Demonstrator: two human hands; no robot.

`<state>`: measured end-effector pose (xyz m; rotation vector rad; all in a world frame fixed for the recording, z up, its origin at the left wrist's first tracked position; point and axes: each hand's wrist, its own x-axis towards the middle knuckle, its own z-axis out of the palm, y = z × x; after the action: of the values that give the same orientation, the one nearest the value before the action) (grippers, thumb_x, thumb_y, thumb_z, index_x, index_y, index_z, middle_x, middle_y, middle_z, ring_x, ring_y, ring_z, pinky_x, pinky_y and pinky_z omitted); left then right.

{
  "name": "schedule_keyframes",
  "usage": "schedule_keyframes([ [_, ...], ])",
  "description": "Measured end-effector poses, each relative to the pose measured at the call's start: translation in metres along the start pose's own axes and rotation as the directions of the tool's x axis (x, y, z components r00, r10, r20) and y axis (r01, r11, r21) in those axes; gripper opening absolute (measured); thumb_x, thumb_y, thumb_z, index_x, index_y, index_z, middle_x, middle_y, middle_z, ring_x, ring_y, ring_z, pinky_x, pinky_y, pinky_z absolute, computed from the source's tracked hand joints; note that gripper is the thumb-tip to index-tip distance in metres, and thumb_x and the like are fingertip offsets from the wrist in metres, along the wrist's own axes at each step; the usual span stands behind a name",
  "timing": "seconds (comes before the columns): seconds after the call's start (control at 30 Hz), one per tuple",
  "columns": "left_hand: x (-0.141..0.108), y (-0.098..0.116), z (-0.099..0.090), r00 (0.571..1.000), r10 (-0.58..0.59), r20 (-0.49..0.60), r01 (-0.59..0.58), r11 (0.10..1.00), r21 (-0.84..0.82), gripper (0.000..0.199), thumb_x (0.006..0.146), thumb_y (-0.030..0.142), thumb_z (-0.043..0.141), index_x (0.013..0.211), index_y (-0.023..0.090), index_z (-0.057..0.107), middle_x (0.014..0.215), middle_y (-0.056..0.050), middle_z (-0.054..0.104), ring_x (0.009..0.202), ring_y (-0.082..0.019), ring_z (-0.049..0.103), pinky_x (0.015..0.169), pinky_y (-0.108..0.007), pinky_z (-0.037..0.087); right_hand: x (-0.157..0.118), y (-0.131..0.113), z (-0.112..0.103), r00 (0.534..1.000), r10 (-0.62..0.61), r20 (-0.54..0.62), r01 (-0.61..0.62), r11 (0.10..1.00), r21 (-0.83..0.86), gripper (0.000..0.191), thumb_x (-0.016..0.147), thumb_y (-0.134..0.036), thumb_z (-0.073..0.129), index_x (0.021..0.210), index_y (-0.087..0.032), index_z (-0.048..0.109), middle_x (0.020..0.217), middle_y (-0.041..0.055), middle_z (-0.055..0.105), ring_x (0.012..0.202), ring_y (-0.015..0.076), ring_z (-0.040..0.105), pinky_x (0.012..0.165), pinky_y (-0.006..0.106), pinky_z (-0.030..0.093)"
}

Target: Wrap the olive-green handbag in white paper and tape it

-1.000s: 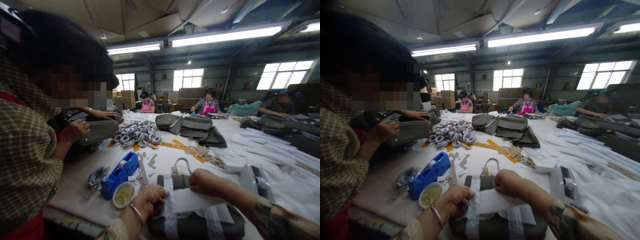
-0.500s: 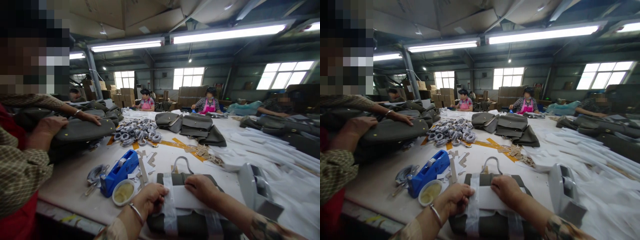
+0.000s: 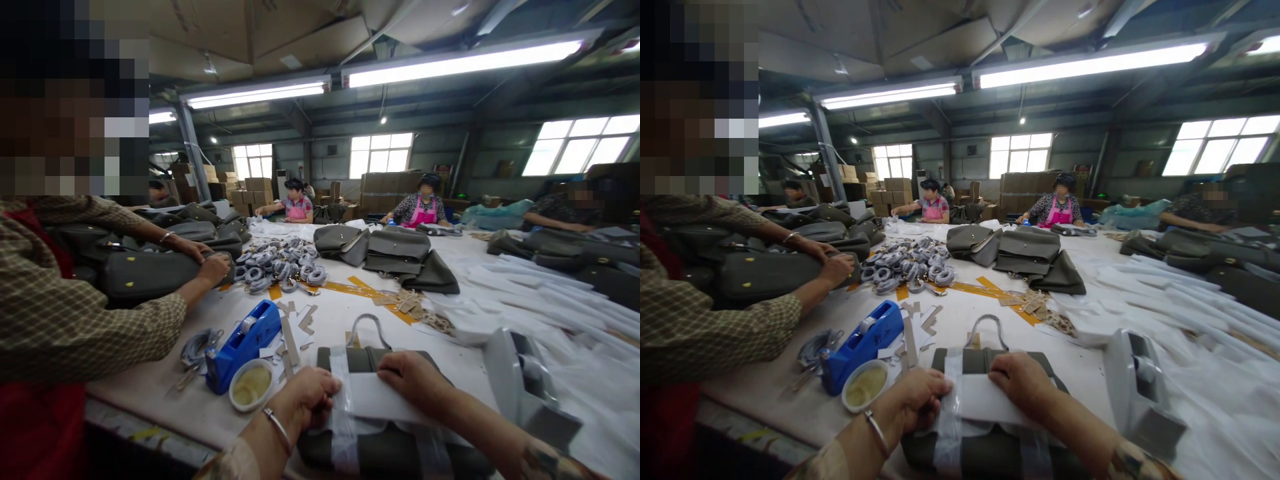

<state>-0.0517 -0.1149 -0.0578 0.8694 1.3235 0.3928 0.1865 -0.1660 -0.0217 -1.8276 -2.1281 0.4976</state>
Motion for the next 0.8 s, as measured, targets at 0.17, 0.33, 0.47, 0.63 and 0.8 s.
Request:
schedule_keyframes([
  [0.17,-0.002,-0.001,0.001,1.0,0.019,-0.014,-0.018,0.999,0.028,0.02,0.072,0.024,0.076,0.079,0.02,0.057,0.046,0.007,0.044,0.039,-0.007,0.04,0.041,-0.016,0.031,-0.006,0.001,-0.005,0.998,-0.016,0.067,0.02,0.998,-0.061,0.024,0.09,-0.034,0.055,0.097,-0.025,0.076,0.095,0.0045,0.077,0.09,0.0225,0.069,0.079,0.029,0.046],
  [0.33,-0.004,-0.004,0.003,0.999,0.048,-0.017,-0.047,0.997,0.058,0.014,0.078,0.024,0.068,0.076,0.02,0.055,0.046,0.006,0.045,0.041,-0.009,0.043,0.041,-0.017,0.032,-0.025,-0.006,-0.017,0.996,0.003,0.089,0.009,0.991,-0.137,0.057,0.078,-0.043,0.07,0.132,-0.026,0.065,0.129,0.0125,0.066,0.119,0.0329,0.06,0.103,0.044,0.042],
  [0.47,-0.007,-0.005,0.003,0.996,0.092,-0.004,-0.091,0.993,0.079,0.014,0.084,0.028,0.06,0.075,0.019,0.054,0.046,0.006,0.044,0.041,-0.01,0.044,0.041,-0.018,0.032,-0.036,-0.015,-0.014,0.979,-0.07,0.191,0.098,0.985,-0.145,0.089,0.062,-0.036,0.081,0.146,-0.034,0.052,0.152,0.011,0.048,0.134,0.0371,0.047,0.112,0.051,0.036],
  [0.63,-0.02,-0.011,-0.005,0.975,0.224,0.006,-0.222,0.963,0.15,0.017,0.089,0.032,0.054,0.082,0.018,0.061,0.051,0.002,0.055,0.042,-0.011,0.047,0.043,-0.02,0.036,-0.04,-0.006,0.006,0.981,-0.115,0.158,0.131,0.987,-0.091,0.067,0.073,-0.028,0.071,0.139,-0.033,0.06,0.153,0.0118,0.046,0.136,0.0331,0.046,0.115,0.046,0.036],
  [0.8,-0.024,-0.03,-0.016,0.872,0.482,-0.088,-0.432,0.84,0.327,0.026,0.076,0.018,0.064,0.101,0.017,0.069,0.067,0.002,0.061,0.055,-0.012,0.053,0.051,-0.021,0.04,-0.04,0.003,0.009,0.984,-0.125,0.124,0.132,0.99,-0.046,0.062,0.078,-0.036,0.071,0.139,-0.034,0.06,0.153,0.011,0.046,0.139,0.0359,0.042,0.116,0.051,0.033],
])
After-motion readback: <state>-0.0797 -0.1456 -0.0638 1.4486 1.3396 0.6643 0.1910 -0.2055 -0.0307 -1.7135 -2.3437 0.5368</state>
